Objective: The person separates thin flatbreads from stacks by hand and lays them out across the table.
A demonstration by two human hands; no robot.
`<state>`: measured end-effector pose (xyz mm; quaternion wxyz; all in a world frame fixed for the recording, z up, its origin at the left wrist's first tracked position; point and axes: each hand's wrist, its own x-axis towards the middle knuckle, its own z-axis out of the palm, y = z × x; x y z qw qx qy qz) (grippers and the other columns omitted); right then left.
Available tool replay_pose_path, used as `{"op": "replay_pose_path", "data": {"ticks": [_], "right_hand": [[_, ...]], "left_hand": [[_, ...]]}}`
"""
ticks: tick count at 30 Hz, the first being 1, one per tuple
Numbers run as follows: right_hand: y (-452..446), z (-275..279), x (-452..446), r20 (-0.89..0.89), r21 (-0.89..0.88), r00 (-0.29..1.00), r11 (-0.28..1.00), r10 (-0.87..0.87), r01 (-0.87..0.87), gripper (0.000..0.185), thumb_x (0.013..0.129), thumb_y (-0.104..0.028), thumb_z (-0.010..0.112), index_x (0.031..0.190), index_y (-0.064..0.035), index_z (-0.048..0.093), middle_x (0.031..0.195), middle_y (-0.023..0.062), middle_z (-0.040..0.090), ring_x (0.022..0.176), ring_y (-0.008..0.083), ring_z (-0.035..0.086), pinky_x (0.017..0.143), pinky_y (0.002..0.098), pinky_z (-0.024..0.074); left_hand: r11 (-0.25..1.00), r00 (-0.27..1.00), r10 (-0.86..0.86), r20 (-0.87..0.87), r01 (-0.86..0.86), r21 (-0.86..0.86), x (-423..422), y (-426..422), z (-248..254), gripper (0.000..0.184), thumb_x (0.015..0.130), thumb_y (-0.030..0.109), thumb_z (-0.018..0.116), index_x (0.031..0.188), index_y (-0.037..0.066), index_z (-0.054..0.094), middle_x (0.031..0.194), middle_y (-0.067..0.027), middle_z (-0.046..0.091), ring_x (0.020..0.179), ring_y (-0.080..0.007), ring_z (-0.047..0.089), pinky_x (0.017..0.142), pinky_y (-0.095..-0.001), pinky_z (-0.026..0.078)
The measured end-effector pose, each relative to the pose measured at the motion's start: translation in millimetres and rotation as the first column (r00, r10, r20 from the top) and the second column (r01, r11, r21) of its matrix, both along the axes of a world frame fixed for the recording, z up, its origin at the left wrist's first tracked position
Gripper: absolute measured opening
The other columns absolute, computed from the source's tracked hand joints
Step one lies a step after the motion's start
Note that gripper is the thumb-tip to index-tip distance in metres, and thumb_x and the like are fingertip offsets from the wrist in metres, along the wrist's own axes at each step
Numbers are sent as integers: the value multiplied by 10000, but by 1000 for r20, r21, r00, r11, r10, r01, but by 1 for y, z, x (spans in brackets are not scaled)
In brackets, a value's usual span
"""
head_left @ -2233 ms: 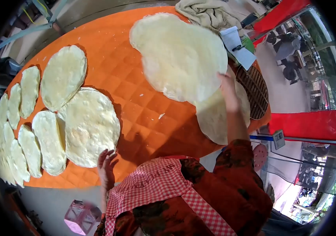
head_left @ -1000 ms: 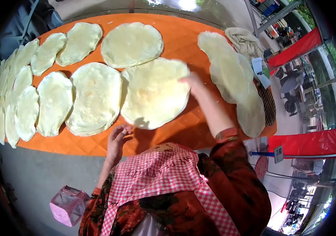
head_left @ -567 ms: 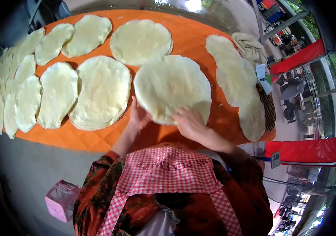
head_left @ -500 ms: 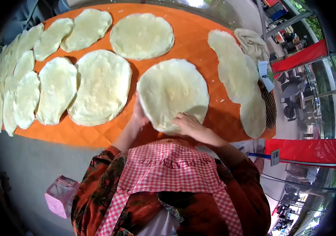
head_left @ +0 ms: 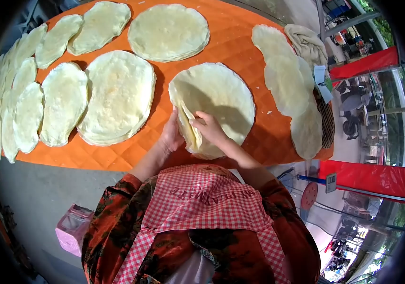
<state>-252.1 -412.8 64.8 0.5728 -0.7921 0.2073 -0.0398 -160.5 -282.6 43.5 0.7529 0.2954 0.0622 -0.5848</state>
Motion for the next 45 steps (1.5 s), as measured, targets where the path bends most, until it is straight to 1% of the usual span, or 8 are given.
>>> {"op": "replay_pose_path", "data": {"ticks": [12,17,21,27,32,37,41,45], "right_hand": [[-1,0,-2,4,-509,998,859,-63,57,171,854,-89,548,980,21,583,800,208,642,680,337,627,624,409,490],[-21,0,4,85,-416,978,885,-193,211,109,804,-106,615,834,-3,596,790,265,606,769,403,620,671,472,468],[-156,49,-84,257,-152,840,838,-478,524,96,808,-102,639,850,-16,641,751,20,636,656,142,582,599,304,491],[-262,76,-333,231,77,404,431,-885,899,25,792,-65,620,807,-48,631,720,6,565,656,134,574,570,257,459],[-239,-4,-412,83,-938,342,42,-936,344,572,738,-258,746,1186,15,520,1120,234,587,1063,383,559,942,455,442],[-107,-5,-155,89,119,919,920,-385,374,375,877,-201,674,1189,-31,556,1063,54,611,908,119,573,819,288,482],[-9,5,-24,212,-351,977,935,34,44,488,869,-278,632,1274,-44,494,1140,178,612,1001,340,622,828,398,492],[-6,-25,5,13,-244,982,951,-190,188,201,836,-128,543,983,8,568,891,267,612,853,449,596,722,472,490]], "left_hand": [[981,940,-37,340,-31,194,-8,-5,-19,476,967,352,470,1320,35,424,1187,-169,559,1050,-260,578,898,-409,493],[958,960,-30,280,-52,280,15,10,-43,361,900,90,487,1214,-87,515,1143,-179,585,1030,-281,594,894,-375,503],[942,968,135,211,-192,276,51,29,-87,420,834,-27,486,1248,-94,473,1176,-168,580,1084,-286,568,963,-375,470],[998,998,64,11,-64,24,42,42,-26,535,868,211,508,1345,-18,430,1287,-139,543,1178,-302,519,1010,-460,414],[991,991,135,-20,-135,0,35,50,-45,566,794,226,570,1326,69,456,1293,-104,546,1196,-306,507,1015,-492,413],[999,979,12,201,-2,-46,21,22,16,566,796,112,548,1341,58,407,1194,-111,566,1075,-264,577,899,-420,501],[992,938,-124,323,114,51,18,10,16,581,822,118,519,1385,83,379,1270,-97,537,1136,-255,550,948,-457,477],[996,972,-85,220,79,32,16,13,14,486,935,336,445,1360,100,424,1331,-96,499,1200,-253,492,958,-467,422]]}}
